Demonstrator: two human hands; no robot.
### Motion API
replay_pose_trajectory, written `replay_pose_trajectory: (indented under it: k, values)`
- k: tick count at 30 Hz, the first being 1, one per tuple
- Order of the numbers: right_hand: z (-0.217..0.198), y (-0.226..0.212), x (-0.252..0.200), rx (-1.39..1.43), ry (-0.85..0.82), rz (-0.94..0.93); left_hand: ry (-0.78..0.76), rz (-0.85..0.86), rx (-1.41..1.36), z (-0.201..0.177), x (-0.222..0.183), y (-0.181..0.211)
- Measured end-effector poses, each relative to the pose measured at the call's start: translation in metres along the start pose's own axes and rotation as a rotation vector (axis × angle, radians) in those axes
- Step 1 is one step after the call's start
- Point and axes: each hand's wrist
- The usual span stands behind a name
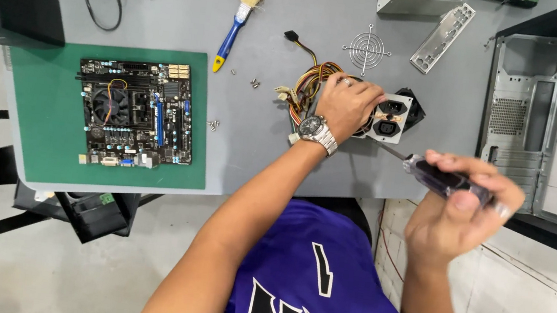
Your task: Disassembling a computer power supply unit by removing screws and extracting the internal cooling fan
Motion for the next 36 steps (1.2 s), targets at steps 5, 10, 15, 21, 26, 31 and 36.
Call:
replay_pose_trajectory:
  k: [5, 10, 15, 21, 26, 31, 36]
  values:
    - [-0.008, 0.016, -0.008, 0.091, 0.011, -0.076, 0.001, 0.000, 0.004, 0.005, 0.000, -0.001]
    - [-0.021, 0.017, 0.042, 0.336, -0.600, 0.194, -0.043, -0.009, -0.004, 0.010, -0.002, -0.003]
    - [-0.005, 0.007, 0.037, 0.091, -0.231, 0.071, -0.057, 0.049, 0.112, 0.005, 0.002, 0.005]
    - [0.002, 0.015, 0.008, -0.001, 0.220, -0.051, -0.219, 0.162, 0.155, 0.017, -0.002, -0.005]
    - [-0.020, 0.008, 0.043, 0.250, -0.508, 0.114, -0.207, 0.237, 0.096, 0.025, 0.000, -0.012]
    - [-0.010, 0.012, 0.038, 0.098, -0.244, 0.114, -0.258, 0.241, 0.055, 0.022, 0.007, -0.013]
    - [-0.003, 0.008, 0.007, 0.020, 0.092, -0.045, -0.173, 0.250, 0.108, 0.024, 0.002, -0.013]
Point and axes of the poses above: each hand's wrist, its own x-axis towards the middle knuckle, its own z-axis out of the palm, y = z × x, and after that the axes turned 9 degrees about y, right-handed
